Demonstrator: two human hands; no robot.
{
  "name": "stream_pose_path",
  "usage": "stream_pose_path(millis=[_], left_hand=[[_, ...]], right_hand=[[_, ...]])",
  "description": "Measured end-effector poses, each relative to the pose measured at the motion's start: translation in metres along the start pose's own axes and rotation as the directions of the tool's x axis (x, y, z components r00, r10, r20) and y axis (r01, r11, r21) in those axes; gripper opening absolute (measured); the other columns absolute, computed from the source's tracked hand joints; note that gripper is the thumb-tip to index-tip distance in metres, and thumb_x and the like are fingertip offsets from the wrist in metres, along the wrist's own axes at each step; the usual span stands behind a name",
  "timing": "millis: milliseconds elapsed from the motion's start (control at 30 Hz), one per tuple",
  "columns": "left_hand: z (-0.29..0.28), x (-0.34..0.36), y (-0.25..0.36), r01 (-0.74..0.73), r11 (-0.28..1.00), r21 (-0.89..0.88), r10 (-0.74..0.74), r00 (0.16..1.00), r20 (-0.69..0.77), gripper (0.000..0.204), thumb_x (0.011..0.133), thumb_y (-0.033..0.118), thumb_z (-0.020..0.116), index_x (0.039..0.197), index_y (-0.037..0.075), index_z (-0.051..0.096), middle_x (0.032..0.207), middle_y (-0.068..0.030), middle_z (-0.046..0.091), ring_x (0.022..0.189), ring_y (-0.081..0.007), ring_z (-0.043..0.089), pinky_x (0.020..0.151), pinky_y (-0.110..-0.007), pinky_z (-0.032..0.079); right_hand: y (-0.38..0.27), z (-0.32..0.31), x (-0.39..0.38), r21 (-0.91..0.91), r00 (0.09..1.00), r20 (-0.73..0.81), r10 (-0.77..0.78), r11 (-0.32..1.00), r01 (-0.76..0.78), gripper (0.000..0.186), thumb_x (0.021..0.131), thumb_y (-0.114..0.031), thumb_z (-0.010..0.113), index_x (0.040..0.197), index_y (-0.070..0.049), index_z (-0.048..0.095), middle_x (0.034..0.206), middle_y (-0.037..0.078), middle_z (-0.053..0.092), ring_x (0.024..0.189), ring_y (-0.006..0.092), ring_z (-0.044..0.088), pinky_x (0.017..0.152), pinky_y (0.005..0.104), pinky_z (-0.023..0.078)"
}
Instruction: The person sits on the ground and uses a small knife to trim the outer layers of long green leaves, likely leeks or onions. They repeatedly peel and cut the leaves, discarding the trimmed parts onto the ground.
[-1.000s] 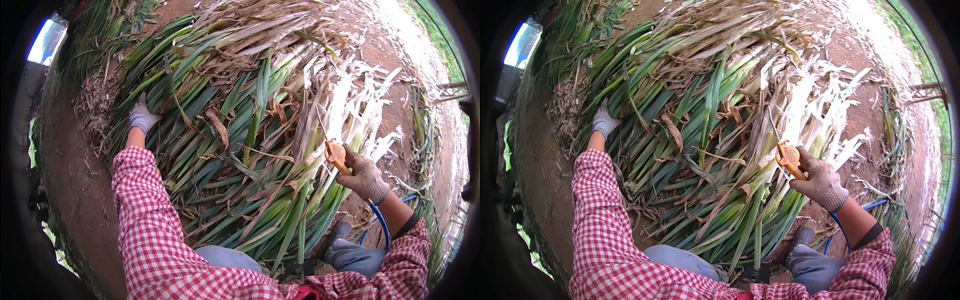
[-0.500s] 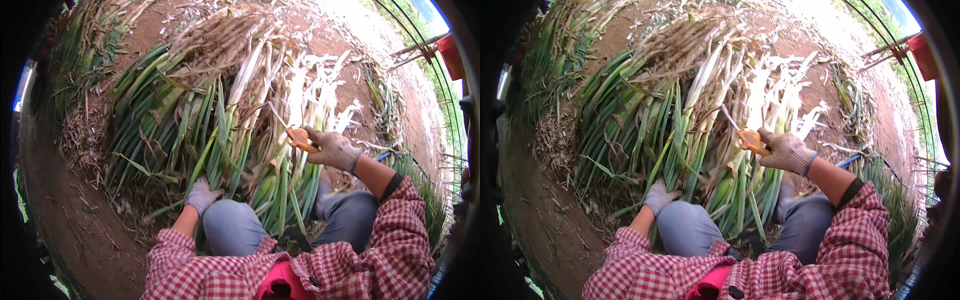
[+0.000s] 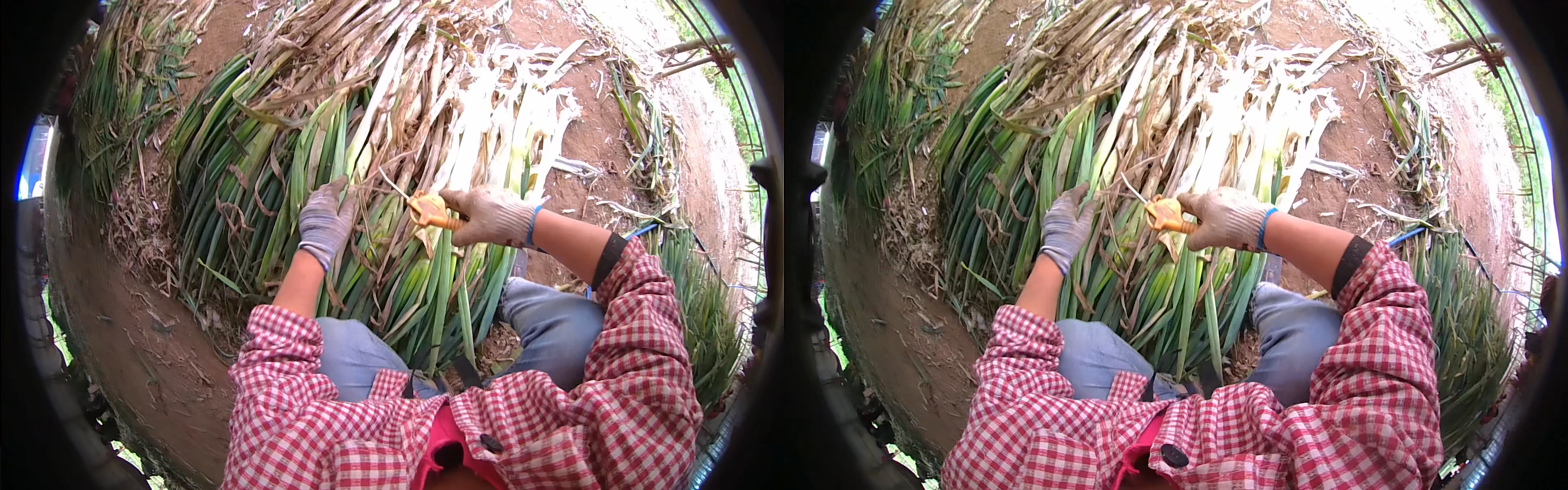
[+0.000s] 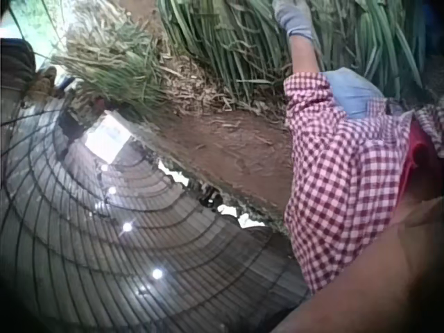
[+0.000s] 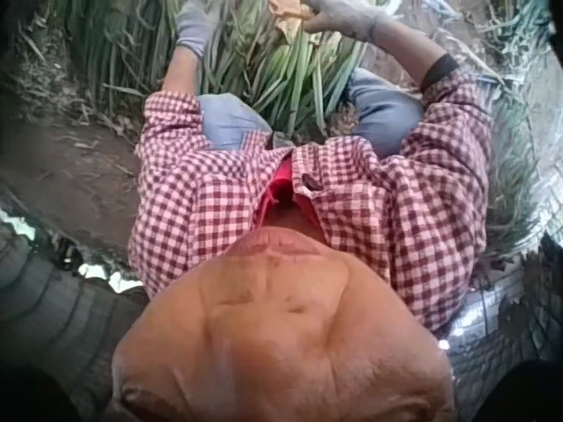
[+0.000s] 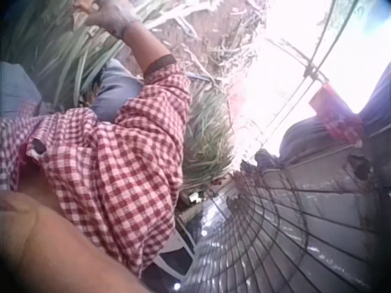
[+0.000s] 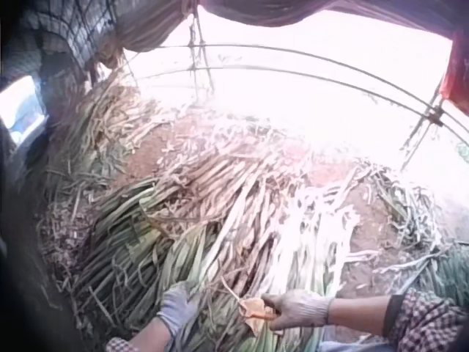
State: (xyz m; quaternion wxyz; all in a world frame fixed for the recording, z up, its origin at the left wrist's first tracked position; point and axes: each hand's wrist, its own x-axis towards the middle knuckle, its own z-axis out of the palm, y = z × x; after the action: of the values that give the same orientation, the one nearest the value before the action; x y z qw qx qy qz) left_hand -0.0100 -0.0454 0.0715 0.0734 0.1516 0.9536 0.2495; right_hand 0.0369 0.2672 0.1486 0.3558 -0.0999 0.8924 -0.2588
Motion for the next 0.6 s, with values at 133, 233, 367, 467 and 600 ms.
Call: stream_pose_path(millis=[133, 233, 367, 467, 600], left_hand=[[0.027, 0.037, -0.011, 0.069, 0.997, 0.022, -0.068, 0.997, -0.020, 0.042, 0.092, 0.023, 0.057, 0.130, 0.005, 0.058, 0.120, -0.0199, 0.064, 0.110, -0.0375, 0.059, 0.098, -0.045, 0.046], [0.036, 0.066, -0.007, 0.137, 0.970, 0.202, -0.151, 0.987, 0.056, 0.044, 0.092, 0.025, 0.057, 0.133, 0.007, 0.056, 0.123, -0.0199, 0.063, 0.111, -0.0376, 0.059, 0.100, -0.045, 0.045], [0.032, 0.085, 0.003, 0.302, 0.891, 0.337, -0.381, 0.904, 0.196, 0.054, 0.092, 0.036, 0.056, 0.140, 0.012, 0.050, 0.129, -0.0167, 0.062, 0.114, -0.0371, 0.059, 0.101, -0.045, 0.045], [0.037, 0.087, -0.007, 0.309, 0.876, 0.370, -0.399, 0.895, 0.199, 0.054, 0.092, 0.035, 0.056, 0.140, 0.011, 0.050, 0.128, -0.0180, 0.062, 0.113, -0.0373, 0.060, 0.101, -0.045, 0.045], [0.037, 0.088, -0.004, 0.337, 0.892, 0.302, -0.401, 0.898, 0.182, 0.052, 0.091, 0.031, 0.060, 0.136, 0.007, 0.054, 0.127, -0.0206, 0.062, 0.115, -0.0373, 0.060, 0.101, -0.043, 0.046]], right_hand=[[-0.012, -0.050, 0.036, 0.151, 1.000, -0.014, 0.009, 0.988, -0.006, 0.085, 0.073, -0.032, 0.070, 0.148, -0.005, 0.040, 0.071, 0.012, 0.064, 0.053, 0.0159, 0.061, 0.052, 0.0323, 0.052], [0.032, -0.059, 0.070, 0.335, 0.991, -0.099, 0.087, 0.941, -0.049, 0.086, 0.074, -0.023, 0.072, 0.150, -0.007, 0.036, 0.067, 0.003, 0.058, 0.038, 0.0088, 0.043, 0.035, 0.0280, 0.040], [0.069, -0.075, 0.124, 0.326, 0.953, -0.297, 0.057, 0.944, 0.045, 0.077, 0.069, -0.027, 0.073, 0.140, -0.006, 0.050, 0.085, 0.010, 0.065, 0.071, 0.0187, 0.060, 0.067, 0.0324, 0.050], [0.078, -0.102, 0.151, 0.255, 0.932, -0.336, 0.137, 0.966, -0.050, 0.076, 0.066, -0.038, 0.074, 0.132, -0.006, 0.057, 0.099, 0.015, 0.070, 0.089, 0.0235, 0.067, 0.080, 0.0346, 0.052], [0.095, -0.127, 0.181, 0.464, 0.912, -0.327, 0.249, 0.883, -0.075, 0.066, 0.066, -0.035, 0.077, 0.124, -0.007, 0.062, 0.087, 0.010, 0.069, 0.077, 0.0193, 0.064, 0.067, 0.0339, 0.052]])
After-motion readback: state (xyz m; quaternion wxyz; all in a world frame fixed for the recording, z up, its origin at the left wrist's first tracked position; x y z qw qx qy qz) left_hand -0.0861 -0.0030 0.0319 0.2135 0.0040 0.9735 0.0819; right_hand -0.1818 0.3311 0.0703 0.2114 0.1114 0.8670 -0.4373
